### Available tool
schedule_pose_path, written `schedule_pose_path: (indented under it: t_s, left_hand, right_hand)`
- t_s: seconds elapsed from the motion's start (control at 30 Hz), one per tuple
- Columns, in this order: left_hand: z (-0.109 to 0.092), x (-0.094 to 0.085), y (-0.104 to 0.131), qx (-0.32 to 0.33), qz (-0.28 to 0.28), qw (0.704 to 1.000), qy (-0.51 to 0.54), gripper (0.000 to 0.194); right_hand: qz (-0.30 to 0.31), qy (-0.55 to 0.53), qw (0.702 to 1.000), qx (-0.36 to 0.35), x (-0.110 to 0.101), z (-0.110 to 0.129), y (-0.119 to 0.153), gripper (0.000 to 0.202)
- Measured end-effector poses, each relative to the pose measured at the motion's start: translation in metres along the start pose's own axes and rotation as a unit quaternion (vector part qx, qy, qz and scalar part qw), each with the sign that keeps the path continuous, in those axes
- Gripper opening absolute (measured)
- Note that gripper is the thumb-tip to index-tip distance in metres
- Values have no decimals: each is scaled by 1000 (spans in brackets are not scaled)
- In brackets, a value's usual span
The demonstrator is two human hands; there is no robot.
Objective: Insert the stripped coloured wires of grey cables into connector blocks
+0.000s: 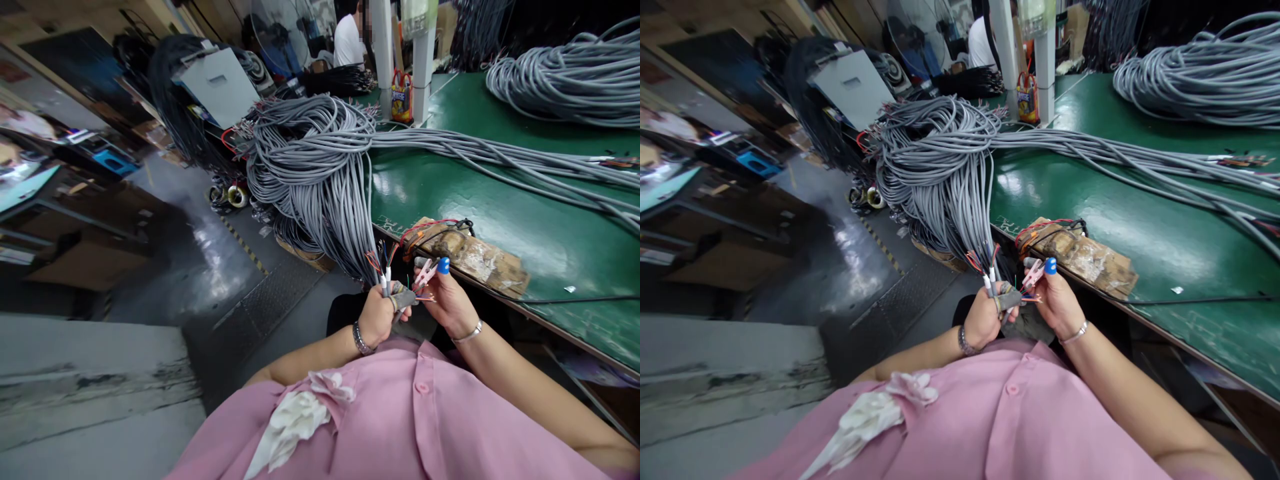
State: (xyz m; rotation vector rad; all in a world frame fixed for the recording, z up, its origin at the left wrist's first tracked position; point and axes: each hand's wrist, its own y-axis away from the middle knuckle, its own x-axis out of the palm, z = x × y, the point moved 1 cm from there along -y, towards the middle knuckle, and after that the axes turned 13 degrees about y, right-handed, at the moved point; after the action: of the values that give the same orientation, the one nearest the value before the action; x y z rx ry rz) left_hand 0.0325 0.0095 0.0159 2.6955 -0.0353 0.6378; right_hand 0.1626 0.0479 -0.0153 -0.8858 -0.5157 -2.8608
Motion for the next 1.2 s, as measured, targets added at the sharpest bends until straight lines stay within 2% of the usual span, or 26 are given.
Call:
schedule_pose_path:
  t_s: [0.17,0.3,0.4,0.53,0.83,1.2]
  left_hand:
    - [1,-3,1,-7,13,1000,-8,32]
    - [0,-7,7,6,37,999,-1,34]
    - [1,-9,10,20,34,999,5,32]
    - [4,-6,8,30,13,999,27,32]
    - [8,4,-1,46,-13,998,32,33]
    - [13,-1,-3,37,-6,999,20,32]
  right_hand:
    - [2,-16,1000,10,-1,-1,3,46]
    - [63,-18,997,36,-6,1,9,58]
    - [85,-7,996,34,-5,6,13,47]
    - [48,17,999,7,-3,11,15,27]
    - [44,-6,999,18,-4,3,5,35]
    - [0,-27,1000,12,1,0,3,34]
